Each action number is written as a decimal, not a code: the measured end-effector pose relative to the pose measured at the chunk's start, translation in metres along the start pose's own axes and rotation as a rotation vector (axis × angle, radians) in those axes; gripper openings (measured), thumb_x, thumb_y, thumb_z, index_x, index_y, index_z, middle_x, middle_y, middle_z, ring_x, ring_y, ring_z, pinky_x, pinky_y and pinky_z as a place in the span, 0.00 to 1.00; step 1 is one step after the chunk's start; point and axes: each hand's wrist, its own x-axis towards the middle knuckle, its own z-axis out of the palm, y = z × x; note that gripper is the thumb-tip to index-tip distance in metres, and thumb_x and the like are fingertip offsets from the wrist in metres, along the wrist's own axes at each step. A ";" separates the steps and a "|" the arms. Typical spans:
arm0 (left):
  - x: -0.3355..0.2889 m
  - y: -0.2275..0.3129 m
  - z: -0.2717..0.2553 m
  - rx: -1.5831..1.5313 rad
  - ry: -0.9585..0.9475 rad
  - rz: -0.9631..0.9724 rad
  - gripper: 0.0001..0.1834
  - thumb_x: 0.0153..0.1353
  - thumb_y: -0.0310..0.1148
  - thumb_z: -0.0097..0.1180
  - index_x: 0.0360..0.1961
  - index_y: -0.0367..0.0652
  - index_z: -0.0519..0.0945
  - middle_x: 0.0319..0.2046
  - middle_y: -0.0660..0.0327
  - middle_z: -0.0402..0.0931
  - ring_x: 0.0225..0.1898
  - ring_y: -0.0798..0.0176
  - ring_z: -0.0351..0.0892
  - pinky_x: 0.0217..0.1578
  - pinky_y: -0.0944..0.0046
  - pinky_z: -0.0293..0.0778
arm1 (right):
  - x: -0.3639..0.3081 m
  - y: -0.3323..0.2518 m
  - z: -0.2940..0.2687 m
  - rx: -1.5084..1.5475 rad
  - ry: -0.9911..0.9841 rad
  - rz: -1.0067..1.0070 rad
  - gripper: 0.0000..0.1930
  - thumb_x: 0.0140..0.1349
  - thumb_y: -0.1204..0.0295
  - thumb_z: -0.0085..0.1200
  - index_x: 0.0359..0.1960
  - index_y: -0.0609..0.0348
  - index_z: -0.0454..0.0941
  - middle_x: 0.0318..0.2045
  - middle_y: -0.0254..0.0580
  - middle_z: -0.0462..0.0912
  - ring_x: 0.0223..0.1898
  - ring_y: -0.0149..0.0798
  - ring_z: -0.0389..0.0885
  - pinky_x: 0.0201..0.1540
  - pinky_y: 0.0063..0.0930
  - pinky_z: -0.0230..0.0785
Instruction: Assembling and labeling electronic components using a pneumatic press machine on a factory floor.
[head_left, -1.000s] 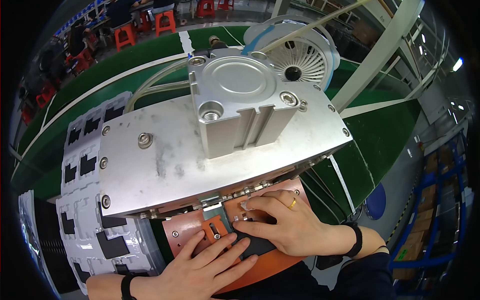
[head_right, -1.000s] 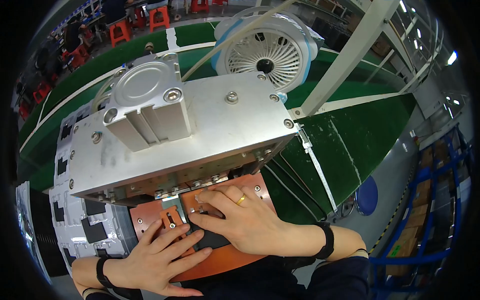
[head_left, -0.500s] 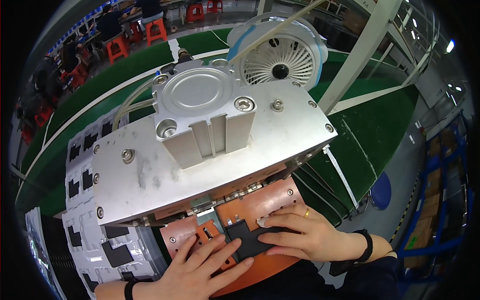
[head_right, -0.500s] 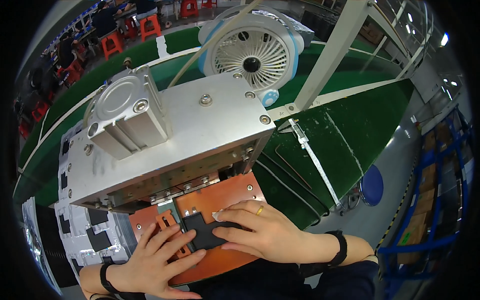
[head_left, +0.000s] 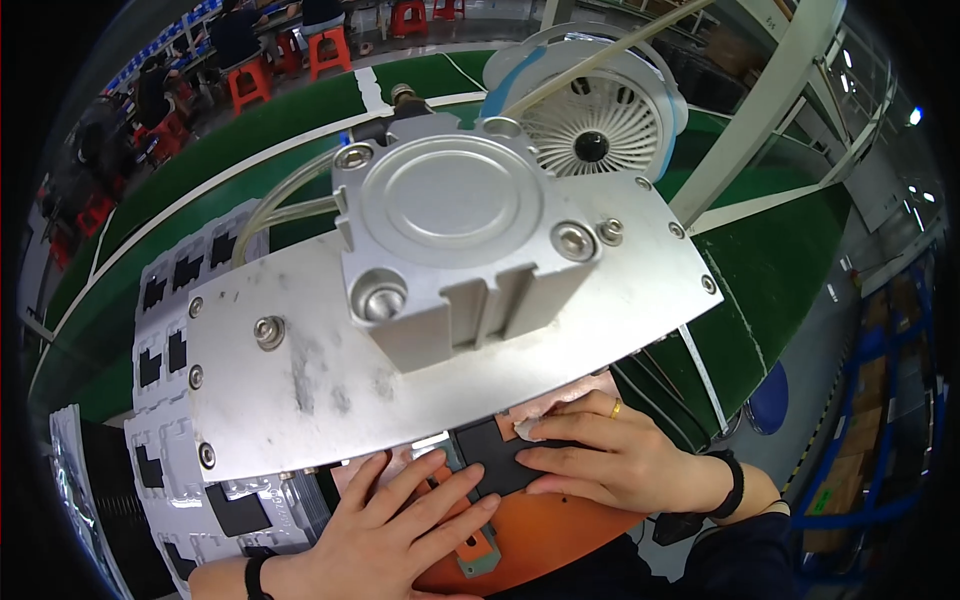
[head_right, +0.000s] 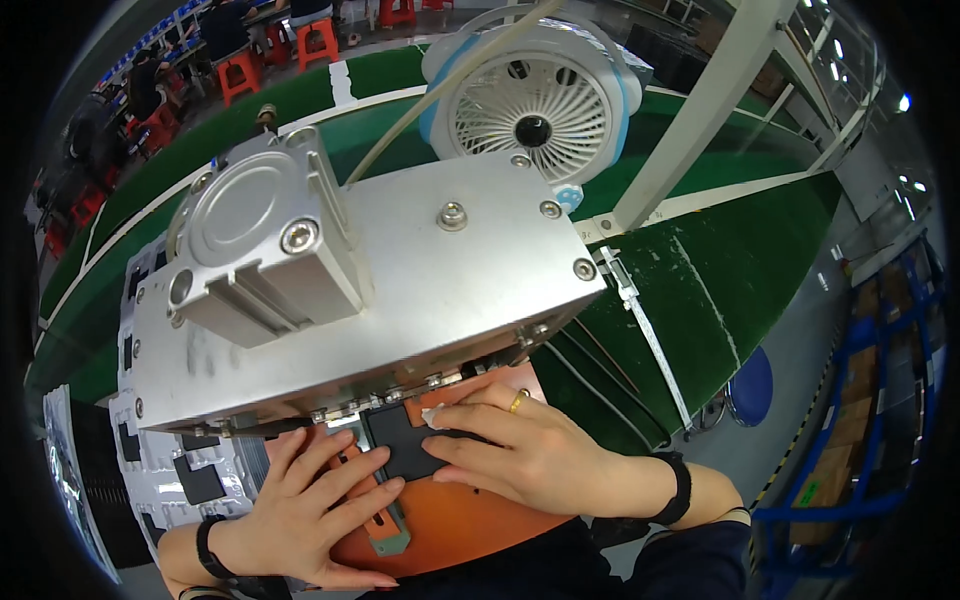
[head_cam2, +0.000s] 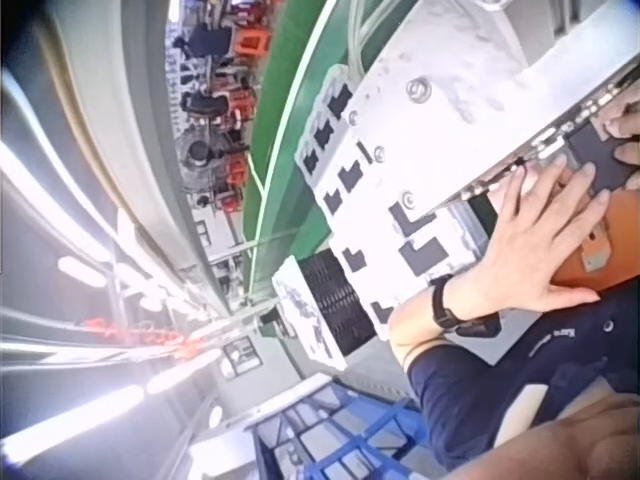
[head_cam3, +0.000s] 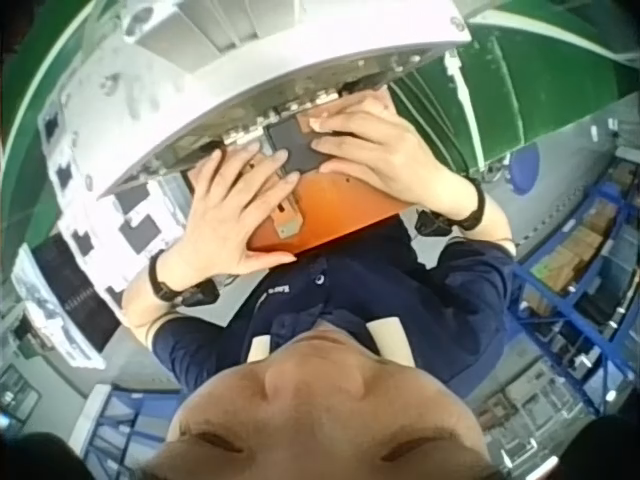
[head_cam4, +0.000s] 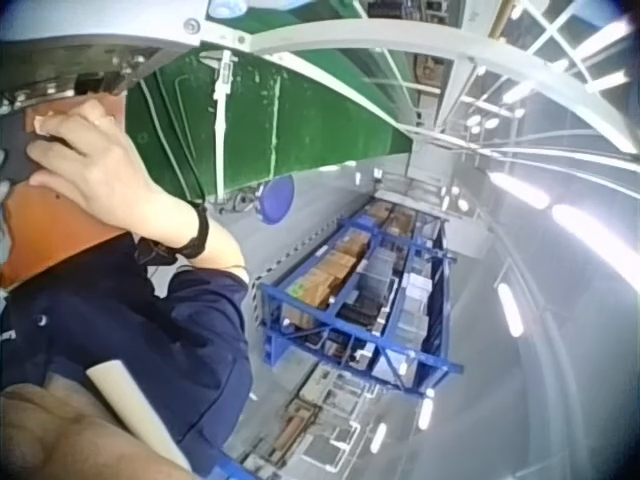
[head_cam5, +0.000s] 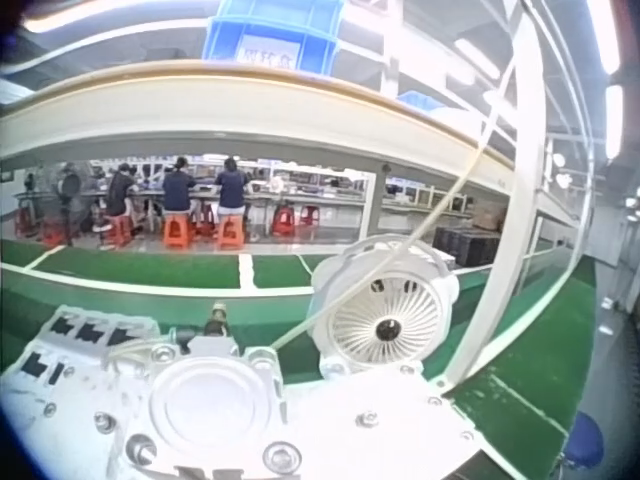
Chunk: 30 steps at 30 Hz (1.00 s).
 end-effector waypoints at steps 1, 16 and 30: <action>0.001 0.000 0.000 -0.009 -0.001 0.001 0.43 0.45 0.71 0.57 0.55 0.51 0.76 0.60 0.56 0.67 0.63 0.45 0.58 0.64 0.40 0.44 | 0.000 0.000 0.001 -0.001 0.011 -0.002 0.14 0.49 0.66 0.65 0.37 0.57 0.82 0.44 0.39 0.78 0.42 0.39 0.75 0.43 0.29 0.72; 0.001 0.002 -0.003 -0.073 0.021 -0.004 0.42 0.50 0.62 0.57 0.62 0.48 0.69 0.65 0.55 0.61 0.66 0.46 0.56 0.66 0.39 0.43 | 0.001 0.000 -0.002 -0.003 -0.028 -0.001 0.15 0.48 0.66 0.67 0.37 0.58 0.81 0.43 0.39 0.78 0.39 0.38 0.74 0.40 0.26 0.72; 0.001 0.002 -0.002 -0.060 0.008 -0.003 0.43 0.50 0.61 0.57 0.63 0.49 0.67 0.66 0.56 0.59 0.66 0.46 0.55 0.65 0.39 0.43 | 0.002 0.000 -0.003 -0.009 -0.039 0.009 0.15 0.48 0.67 0.67 0.37 0.57 0.82 0.44 0.39 0.77 0.40 0.37 0.74 0.41 0.27 0.72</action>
